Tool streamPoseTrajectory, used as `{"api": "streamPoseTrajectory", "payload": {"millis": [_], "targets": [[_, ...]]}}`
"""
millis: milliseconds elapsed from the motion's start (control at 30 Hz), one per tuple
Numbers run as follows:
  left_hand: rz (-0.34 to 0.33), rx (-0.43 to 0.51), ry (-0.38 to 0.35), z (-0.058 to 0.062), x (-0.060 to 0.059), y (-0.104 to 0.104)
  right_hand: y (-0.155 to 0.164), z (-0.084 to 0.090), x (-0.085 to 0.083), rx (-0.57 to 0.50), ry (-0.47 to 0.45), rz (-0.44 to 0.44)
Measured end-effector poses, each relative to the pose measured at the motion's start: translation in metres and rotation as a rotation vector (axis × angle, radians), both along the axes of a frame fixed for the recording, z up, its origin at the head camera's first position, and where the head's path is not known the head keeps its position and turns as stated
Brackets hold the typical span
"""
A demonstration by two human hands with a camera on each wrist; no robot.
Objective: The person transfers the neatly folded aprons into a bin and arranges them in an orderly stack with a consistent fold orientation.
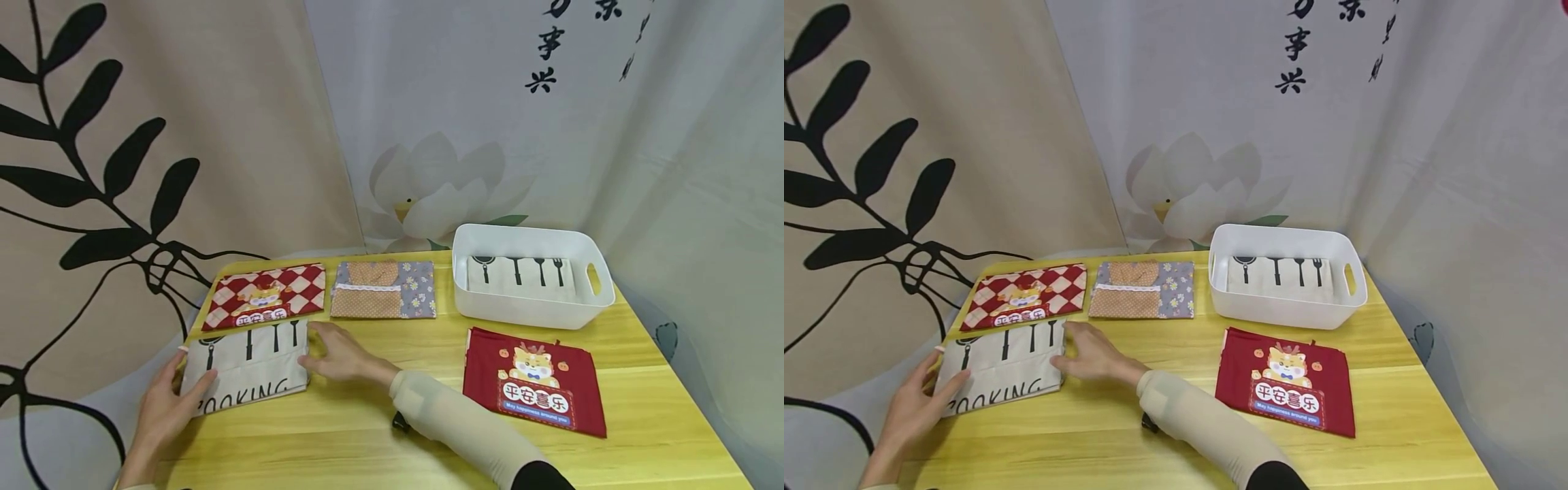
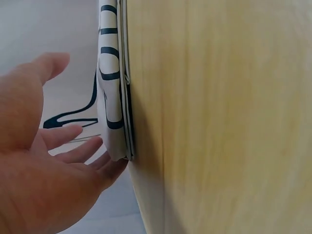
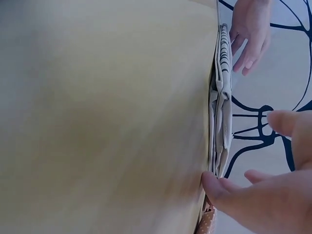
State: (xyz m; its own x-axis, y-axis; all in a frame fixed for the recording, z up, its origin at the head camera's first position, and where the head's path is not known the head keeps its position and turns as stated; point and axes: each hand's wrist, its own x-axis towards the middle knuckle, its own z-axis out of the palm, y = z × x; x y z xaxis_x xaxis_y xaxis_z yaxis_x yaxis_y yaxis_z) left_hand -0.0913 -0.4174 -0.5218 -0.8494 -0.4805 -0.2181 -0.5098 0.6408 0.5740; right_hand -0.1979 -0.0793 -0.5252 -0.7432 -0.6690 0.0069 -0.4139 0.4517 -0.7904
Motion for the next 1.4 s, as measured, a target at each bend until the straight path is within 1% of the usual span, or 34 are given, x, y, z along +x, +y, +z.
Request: {"api": "streamPoseTrajectory", "payload": {"millis": [200, 300, 700, 800, 967, 1000, 1033, 1133, 1200, 1233, 1267, 1367, 1400], "targets": [[-0.015, -0.013, -0.021, -0.002, -0.002, -0.004, -0.004, 0.000, -0.004, 0.018, 0.019, -0.017], [-0.017, -0.021, -0.034, -0.003, -0.003, -0.006, -0.007, 0.000, -0.006, 0.030, 0.013, -0.031], [-0.063, -0.057, -0.086, -0.005, -0.004, -0.008, -0.022, -0.002, -0.009, 0.096, 0.004, -0.062], [-0.061, -0.062, -0.105, -0.007, -0.005, -0.009, -0.025, -0.001, -0.010, 0.107, 0.005, -0.064], [-0.035, -0.053, -0.131, -0.008, -0.007, -0.008, -0.029, 0.001, -0.011, 0.126, 0.028, -0.054], [-0.031, -0.053, -0.132, -0.008, -0.007, -0.008, -0.030, 0.000, -0.011, 0.127, 0.025, -0.053], [-0.027, -0.052, -0.132, -0.007, -0.007, -0.007, -0.032, -0.006, -0.014, 0.131, 0.041, -0.057], [-0.026, -0.058, -0.125, -0.007, -0.007, -0.006, -0.034, -0.008, -0.015, 0.123, 0.018, -0.077], [-0.027, -0.065, -0.113, -0.006, -0.007, -0.005, -0.039, -0.022, -0.020, 0.116, 0.046, -0.102], [-0.027, -0.067, -0.107, -0.006, -0.007, -0.004, -0.040, -0.023, -0.021, 0.109, 0.042, -0.115], [-0.025, -0.068, -0.100, -0.006, -0.007, -0.004, -0.039, -0.017, -0.018, 0.096, 0.022, -0.124], [-0.013, -0.067, -0.072, -0.007, -0.006, -0.001, -0.041, -0.016, -0.015, 0.092, 0.023, -0.160], [-0.006, -0.067, -0.060, -0.007, -0.005, 0.000, -0.039, -0.008, -0.012, 0.091, 0.005, -0.167]]}}
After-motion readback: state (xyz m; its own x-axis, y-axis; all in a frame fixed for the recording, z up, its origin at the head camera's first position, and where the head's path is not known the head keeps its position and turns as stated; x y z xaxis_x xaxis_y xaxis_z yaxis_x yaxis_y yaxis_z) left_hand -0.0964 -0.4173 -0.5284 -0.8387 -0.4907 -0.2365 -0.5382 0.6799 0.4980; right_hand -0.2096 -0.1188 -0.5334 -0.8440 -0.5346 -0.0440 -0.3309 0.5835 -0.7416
